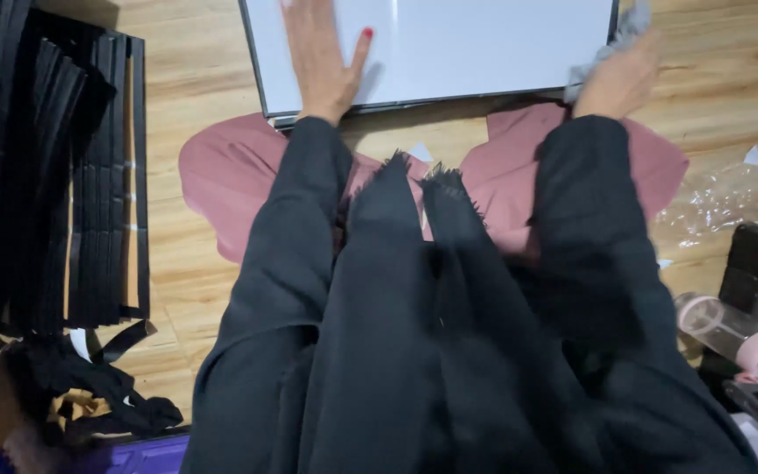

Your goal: The person sits on the floor and repeatedly wipes the white surface of a black rectangular frame with a gray cloth. They flip the frame over to wipe the brown back side and then flip it back to continue cleaning the white surface.

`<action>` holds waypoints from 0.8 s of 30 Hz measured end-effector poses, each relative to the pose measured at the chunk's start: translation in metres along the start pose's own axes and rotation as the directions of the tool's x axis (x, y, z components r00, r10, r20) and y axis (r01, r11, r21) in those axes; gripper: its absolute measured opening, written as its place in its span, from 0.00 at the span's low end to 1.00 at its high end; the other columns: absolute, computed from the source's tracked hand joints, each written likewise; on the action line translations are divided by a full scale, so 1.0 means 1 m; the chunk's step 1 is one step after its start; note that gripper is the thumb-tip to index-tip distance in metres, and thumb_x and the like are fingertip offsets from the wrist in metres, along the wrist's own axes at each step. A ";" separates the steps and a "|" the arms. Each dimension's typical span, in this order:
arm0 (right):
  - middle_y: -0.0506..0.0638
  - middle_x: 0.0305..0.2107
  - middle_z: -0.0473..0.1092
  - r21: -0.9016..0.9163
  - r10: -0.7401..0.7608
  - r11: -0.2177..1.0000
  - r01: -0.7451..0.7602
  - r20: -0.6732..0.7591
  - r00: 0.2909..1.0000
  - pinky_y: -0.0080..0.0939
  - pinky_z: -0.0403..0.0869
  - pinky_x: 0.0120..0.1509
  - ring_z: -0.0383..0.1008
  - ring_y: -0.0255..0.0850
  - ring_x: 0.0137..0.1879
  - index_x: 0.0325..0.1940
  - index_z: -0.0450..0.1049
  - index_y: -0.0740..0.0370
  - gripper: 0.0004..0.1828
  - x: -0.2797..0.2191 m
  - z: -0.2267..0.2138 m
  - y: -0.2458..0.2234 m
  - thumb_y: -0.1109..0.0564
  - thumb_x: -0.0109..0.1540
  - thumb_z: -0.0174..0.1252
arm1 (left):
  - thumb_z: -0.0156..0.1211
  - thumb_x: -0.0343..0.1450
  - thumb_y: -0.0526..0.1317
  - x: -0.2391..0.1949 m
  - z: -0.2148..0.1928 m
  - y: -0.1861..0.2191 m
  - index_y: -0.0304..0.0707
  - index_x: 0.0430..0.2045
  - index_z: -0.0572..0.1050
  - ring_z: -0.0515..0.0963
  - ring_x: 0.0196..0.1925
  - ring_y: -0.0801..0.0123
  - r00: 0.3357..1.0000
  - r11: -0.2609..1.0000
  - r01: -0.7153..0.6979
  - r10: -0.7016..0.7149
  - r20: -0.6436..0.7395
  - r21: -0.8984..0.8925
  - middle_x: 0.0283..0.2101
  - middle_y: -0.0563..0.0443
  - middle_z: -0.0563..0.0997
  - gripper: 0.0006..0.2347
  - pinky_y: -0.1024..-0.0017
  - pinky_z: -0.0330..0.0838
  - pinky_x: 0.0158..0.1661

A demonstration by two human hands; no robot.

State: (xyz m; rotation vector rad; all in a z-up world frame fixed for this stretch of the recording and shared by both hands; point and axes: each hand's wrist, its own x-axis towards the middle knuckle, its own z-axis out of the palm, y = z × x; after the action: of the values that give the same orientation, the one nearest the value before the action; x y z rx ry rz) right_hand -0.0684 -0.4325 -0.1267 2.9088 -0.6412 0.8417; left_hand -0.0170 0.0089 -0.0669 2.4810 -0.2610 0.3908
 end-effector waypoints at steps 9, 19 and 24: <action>0.55 0.23 0.76 0.322 0.012 0.947 -0.013 0.005 1.000 0.47 0.67 0.31 0.74 0.54 0.31 0.26 0.75 0.57 0.30 0.095 -0.047 -0.026 0.32 0.61 0.44 | 0.23 0.73 0.55 -0.056 -0.003 -0.139 0.27 0.60 0.36 0.36 0.69 0.54 0.772 0.780 0.625 -0.612 0.170 -0.029 0.66 0.36 0.36 0.29 0.67 0.27 0.65; 0.53 0.66 0.34 0.505 -0.388 0.841 0.195 0.311 0.868 0.57 0.37 0.74 0.35 0.48 0.74 0.70 0.42 0.54 0.36 0.024 -0.019 -0.222 0.43 0.68 0.55 | 0.20 0.68 0.61 -0.035 -0.032 -0.077 0.45 0.60 0.31 0.33 0.70 0.63 0.780 0.401 0.598 -0.490 0.389 -0.694 0.67 0.48 0.32 0.31 0.67 0.29 0.65; 0.59 0.63 0.43 0.730 -0.635 0.626 0.276 0.272 0.723 0.47 0.36 0.73 0.37 0.52 0.70 0.66 0.50 0.64 0.32 0.000 -0.019 -0.352 0.53 0.65 0.60 | 0.19 0.60 0.70 -0.031 -0.054 -0.060 0.56 0.59 0.26 0.25 0.69 0.63 0.776 0.220 0.582 -0.438 0.454 -0.783 0.67 0.52 0.26 0.36 0.57 0.23 0.63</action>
State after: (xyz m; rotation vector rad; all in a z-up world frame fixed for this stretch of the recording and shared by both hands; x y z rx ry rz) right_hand 0.0636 -0.1078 -0.0864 3.6628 0.6068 0.2038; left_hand -0.0414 0.0920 -0.0677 1.3194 0.2844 -0.2179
